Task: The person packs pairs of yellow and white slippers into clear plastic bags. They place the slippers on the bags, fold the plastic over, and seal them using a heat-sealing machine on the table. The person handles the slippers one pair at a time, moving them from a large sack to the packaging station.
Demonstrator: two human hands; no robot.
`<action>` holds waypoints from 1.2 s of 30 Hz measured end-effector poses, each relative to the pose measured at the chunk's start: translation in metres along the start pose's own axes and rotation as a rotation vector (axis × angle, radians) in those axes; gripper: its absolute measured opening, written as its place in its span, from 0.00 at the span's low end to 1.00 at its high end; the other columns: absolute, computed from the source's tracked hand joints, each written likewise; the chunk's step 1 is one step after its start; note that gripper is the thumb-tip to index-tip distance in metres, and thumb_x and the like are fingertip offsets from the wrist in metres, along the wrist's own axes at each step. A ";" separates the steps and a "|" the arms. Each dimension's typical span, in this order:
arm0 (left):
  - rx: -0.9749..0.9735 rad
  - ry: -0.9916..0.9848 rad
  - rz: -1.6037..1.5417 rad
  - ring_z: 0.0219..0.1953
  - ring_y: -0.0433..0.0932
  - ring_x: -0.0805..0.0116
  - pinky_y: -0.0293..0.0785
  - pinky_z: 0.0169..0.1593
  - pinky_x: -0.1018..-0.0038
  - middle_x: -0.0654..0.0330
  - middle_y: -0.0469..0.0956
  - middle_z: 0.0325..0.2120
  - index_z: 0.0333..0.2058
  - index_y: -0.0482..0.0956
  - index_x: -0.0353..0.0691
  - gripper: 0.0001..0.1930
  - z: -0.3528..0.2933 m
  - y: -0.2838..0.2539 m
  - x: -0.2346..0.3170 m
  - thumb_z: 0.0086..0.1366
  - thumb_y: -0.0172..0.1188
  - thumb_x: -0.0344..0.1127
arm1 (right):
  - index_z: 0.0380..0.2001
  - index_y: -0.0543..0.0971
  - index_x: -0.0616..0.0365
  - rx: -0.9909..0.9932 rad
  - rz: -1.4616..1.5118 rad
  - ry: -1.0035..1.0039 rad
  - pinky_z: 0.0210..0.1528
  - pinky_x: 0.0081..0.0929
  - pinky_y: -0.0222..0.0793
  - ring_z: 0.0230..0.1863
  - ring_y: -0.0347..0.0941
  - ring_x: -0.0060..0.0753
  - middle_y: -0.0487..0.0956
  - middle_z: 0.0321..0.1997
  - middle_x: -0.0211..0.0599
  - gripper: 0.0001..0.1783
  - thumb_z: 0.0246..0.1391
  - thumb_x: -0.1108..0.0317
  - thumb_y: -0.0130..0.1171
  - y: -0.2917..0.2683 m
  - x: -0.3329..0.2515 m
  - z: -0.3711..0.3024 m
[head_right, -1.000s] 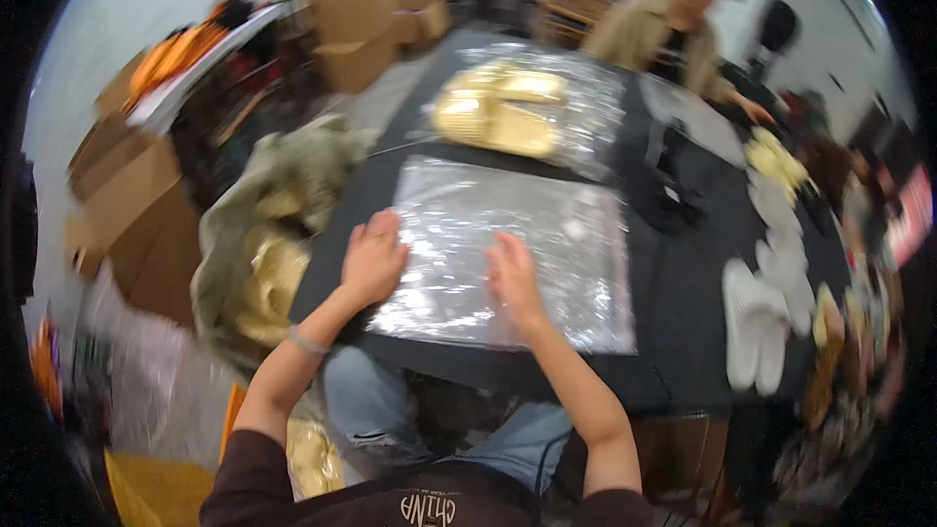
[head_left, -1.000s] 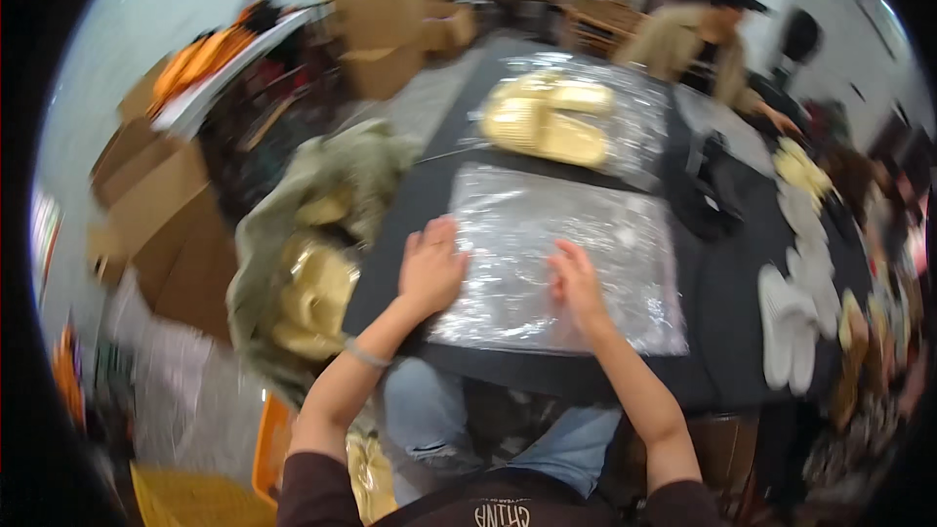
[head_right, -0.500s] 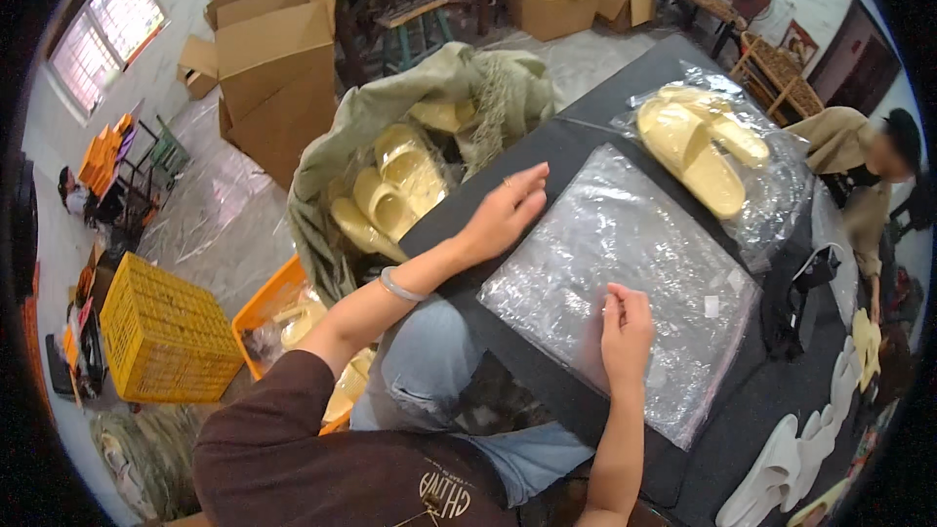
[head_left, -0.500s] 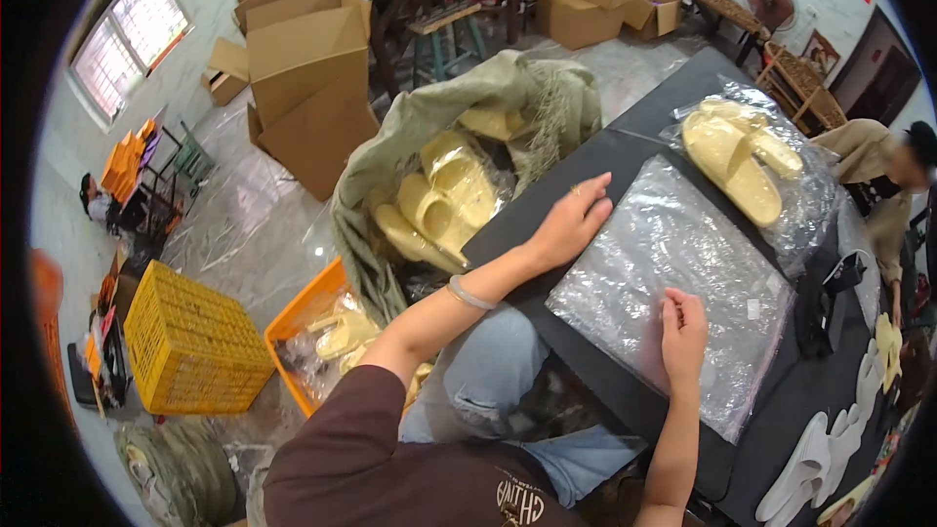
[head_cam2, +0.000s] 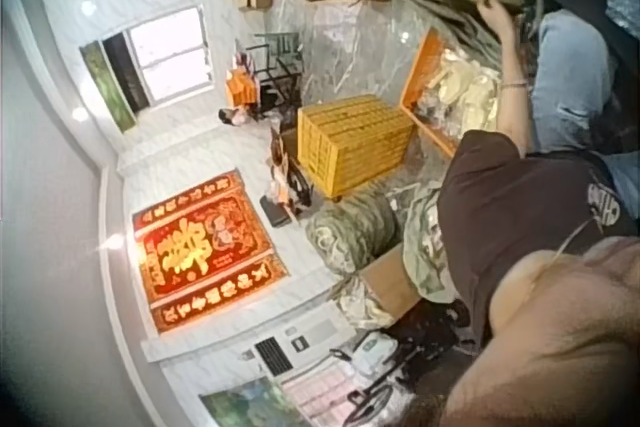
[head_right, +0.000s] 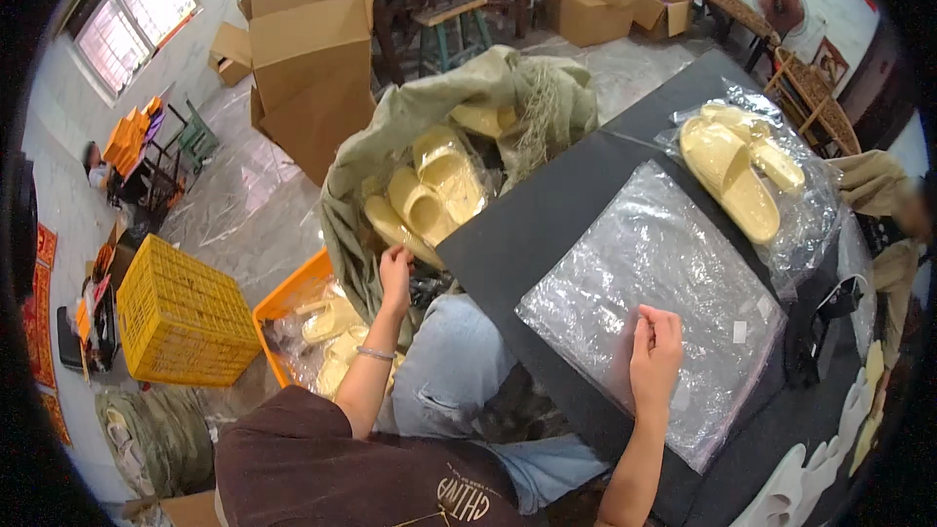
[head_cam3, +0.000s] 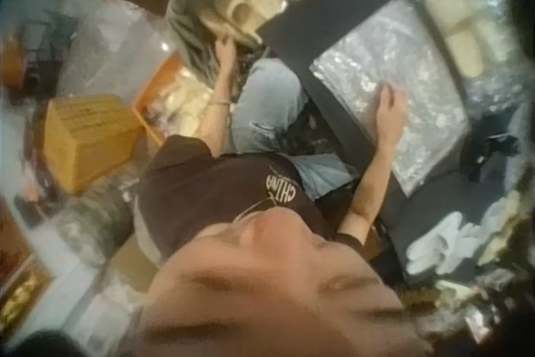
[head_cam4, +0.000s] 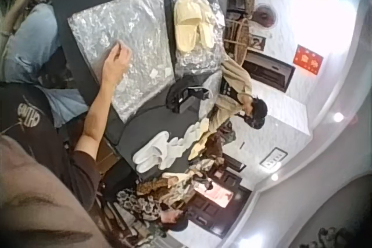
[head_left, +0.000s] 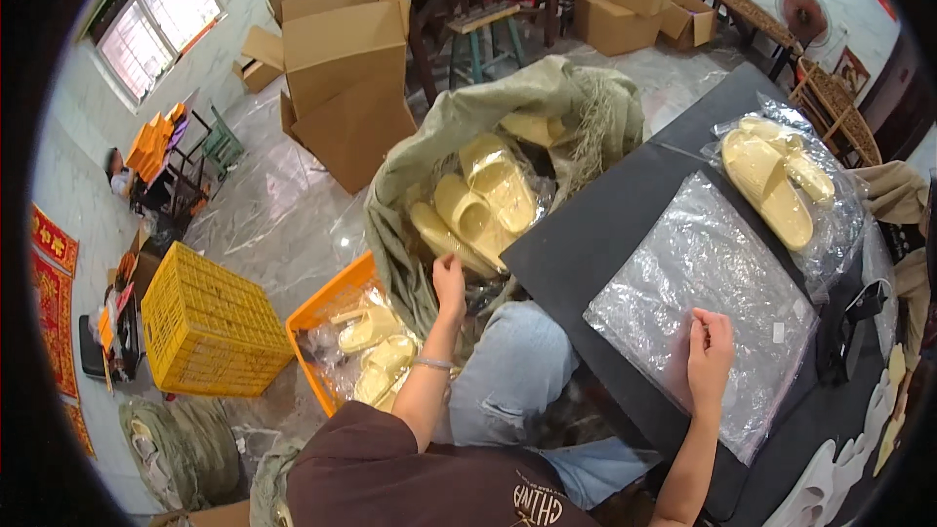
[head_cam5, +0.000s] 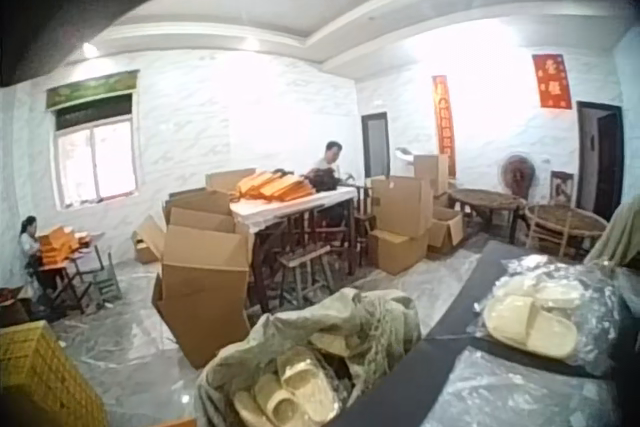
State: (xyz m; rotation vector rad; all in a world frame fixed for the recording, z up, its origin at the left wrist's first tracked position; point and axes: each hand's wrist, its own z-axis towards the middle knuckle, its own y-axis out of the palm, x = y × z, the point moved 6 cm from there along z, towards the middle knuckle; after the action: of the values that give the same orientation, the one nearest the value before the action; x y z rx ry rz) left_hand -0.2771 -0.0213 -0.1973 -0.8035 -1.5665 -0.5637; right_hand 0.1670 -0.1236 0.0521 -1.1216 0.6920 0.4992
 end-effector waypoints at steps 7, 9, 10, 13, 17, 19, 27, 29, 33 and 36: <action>-0.415 -0.479 -0.235 0.20 0.68 0.74 0.65 0.26 0.77 0.62 0.72 0.22 0.39 0.73 0.37 0.10 0.004 0.060 -0.050 0.61 0.51 0.35 | 0.36 0.78 0.61 0.033 0.007 -0.027 0.31 0.23 0.64 0.28 0.66 0.26 0.71 0.33 0.35 0.07 0.54 0.76 0.53 -0.004 0.004 0.001; -0.393 -0.694 -0.270 0.17 0.64 0.74 0.62 0.21 0.78 0.66 0.69 0.18 0.33 0.72 0.42 0.09 -0.005 0.079 -0.058 0.62 0.51 0.40 | 0.36 0.78 0.60 0.040 -0.008 -0.038 0.31 0.23 0.64 0.27 0.67 0.26 0.71 0.33 0.35 0.07 0.54 0.75 0.53 -0.007 0.004 0.000; -0.382 -0.775 -0.324 0.16 0.64 0.74 0.61 0.20 0.78 0.66 0.68 0.18 0.32 0.72 0.43 0.09 -0.012 0.090 -0.060 0.62 0.51 0.41 | 0.36 0.78 0.60 0.045 -0.010 -0.027 0.31 0.23 0.64 0.27 0.67 0.26 0.71 0.33 0.35 0.07 0.54 0.75 0.53 -0.009 0.005 -0.001; -0.391 -0.791 -0.487 0.13 0.61 0.73 0.59 0.19 0.79 0.66 0.66 0.16 0.29 0.71 0.45 0.12 -0.003 0.098 -0.084 0.65 0.49 0.46 | 0.36 0.78 0.60 0.053 0.001 -0.029 0.30 0.22 0.64 0.26 0.67 0.25 0.71 0.33 0.34 0.07 0.54 0.75 0.53 -0.008 0.006 -0.001; -0.774 -0.756 -0.751 0.16 0.64 0.73 0.61 0.22 0.79 0.64 0.71 0.18 0.29 0.70 0.44 0.14 0.028 0.073 -0.127 0.66 0.48 0.48 | 0.36 0.78 0.61 0.036 0.058 -0.075 0.28 0.21 0.62 0.25 0.65 0.23 0.71 0.31 0.33 0.07 0.53 0.76 0.54 0.001 -0.005 0.000; -0.727 -0.822 -0.710 0.20 0.67 0.71 0.63 0.25 0.77 0.62 0.73 0.21 0.31 0.70 0.43 0.15 0.025 0.076 -0.140 0.66 0.47 0.48 | 0.35 0.78 0.61 0.032 0.050 -0.069 0.28 0.21 0.62 0.25 0.65 0.22 0.70 0.31 0.32 0.07 0.53 0.76 0.54 0.004 0.001 0.001; -0.617 -0.781 -0.589 0.41 0.73 0.58 0.70 0.46 0.67 0.54 0.75 0.37 0.45 0.68 0.38 0.21 -0.038 0.071 -0.031 0.64 0.51 0.50 | 0.35 0.78 0.62 0.065 0.026 -0.056 0.28 0.21 0.62 0.25 0.65 0.22 0.70 0.32 0.32 0.06 0.54 0.76 0.54 -0.005 0.007 -0.002; -0.592 -0.840 -0.649 0.44 0.72 0.57 0.69 0.51 0.65 0.53 0.73 0.40 0.47 0.67 0.37 0.22 -0.037 0.077 -0.039 0.63 0.52 0.50 | 0.36 0.78 0.59 0.053 0.016 -0.039 0.29 0.24 0.64 0.25 0.67 0.26 0.71 0.33 0.34 0.07 0.54 0.75 0.54 -0.006 0.007 -0.002; -0.514 -0.954 -0.723 0.47 0.71 0.56 0.70 0.52 0.63 0.51 0.69 0.45 0.47 0.66 0.36 0.23 -0.018 0.079 -0.070 0.63 0.52 0.49 | 0.36 0.78 0.58 0.041 0.021 -0.047 0.30 0.25 0.65 0.25 0.68 0.27 0.71 0.33 0.35 0.07 0.54 0.75 0.54 -0.004 0.008 -0.001; -0.436 -1.029 -0.729 0.47 0.70 0.56 0.70 0.52 0.62 0.51 0.70 0.45 0.47 0.66 0.36 0.23 -0.012 0.075 -0.082 0.63 0.54 0.48 | 0.35 0.78 0.61 0.043 0.036 -0.058 0.28 0.20 0.62 0.25 0.65 0.21 0.70 0.33 0.32 0.07 0.54 0.76 0.53 0.000 0.008 -0.001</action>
State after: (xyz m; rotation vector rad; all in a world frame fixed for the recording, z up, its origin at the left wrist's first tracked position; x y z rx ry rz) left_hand -0.2093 0.0041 -0.2824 -0.8864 -2.7902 -1.1518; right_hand 0.1729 -0.1241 0.0463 -1.0518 0.6701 0.5431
